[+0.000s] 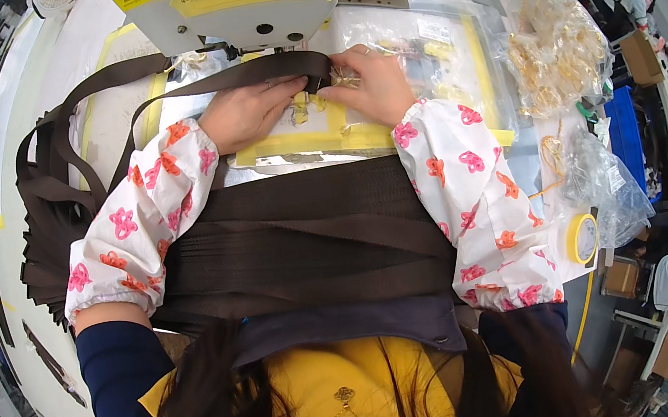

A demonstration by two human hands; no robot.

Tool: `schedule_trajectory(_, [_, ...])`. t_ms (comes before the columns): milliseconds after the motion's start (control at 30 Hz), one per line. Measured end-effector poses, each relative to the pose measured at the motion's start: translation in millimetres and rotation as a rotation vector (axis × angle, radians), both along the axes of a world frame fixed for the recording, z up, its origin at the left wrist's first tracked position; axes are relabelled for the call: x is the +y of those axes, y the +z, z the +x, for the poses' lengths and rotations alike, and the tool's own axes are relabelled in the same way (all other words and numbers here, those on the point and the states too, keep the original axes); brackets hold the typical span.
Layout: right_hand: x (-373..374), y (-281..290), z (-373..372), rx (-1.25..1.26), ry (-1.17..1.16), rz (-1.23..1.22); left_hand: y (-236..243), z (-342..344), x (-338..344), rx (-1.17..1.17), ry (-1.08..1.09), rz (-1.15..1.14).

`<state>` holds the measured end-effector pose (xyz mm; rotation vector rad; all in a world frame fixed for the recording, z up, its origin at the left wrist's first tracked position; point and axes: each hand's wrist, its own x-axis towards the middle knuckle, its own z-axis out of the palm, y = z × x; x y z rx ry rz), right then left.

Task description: The person attaches a plastic template sheet to a sewing machine table, then loops fabric straps through metal hardware pieces and sews the strap ends using the sewing machine.

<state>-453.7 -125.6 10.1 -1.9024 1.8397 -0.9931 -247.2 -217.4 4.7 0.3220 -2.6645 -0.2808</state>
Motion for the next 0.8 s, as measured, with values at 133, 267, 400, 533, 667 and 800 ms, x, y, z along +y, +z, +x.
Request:
schedule_trajectory(133, [-1.1, -8.0, 13.2, 0.173, -0.055, -0.148, -3.9, 4.7, 3.5, 0.124, -0.027, -0.064])
schedule_trajectory(267, [-14.5, -8.0, 7.7, 0.172, 0.026, -0.215, -2.9, 4.1, 1.1, 0.101, -0.035, 0.090])
schedule_trajectory(400, [-16.1, -18.6, 0.3, 0.114, 0.134, -0.219, 10.6, 2.2, 4.5, -0.120, 0.032, 0.154])
schedule_trajectory(533, [-12.7, -17.1, -1.4, 0.152, 0.156, -0.182, 13.0, -2.8, 4.9, -0.310, 0.162, 0.261])
schedule_trajectory(667, [-10.8, -0.1, 5.6, 0.283, 0.119, 0.004, 6.0, -0.2, 2.7, -0.048, 0.028, 0.131])
schedule_trajectory(800, [-12.2, 9.1, 14.0, 0.507, 0.118, 0.046, 8.0, 0.4, 5.1, -0.047, -0.002, 0.068])
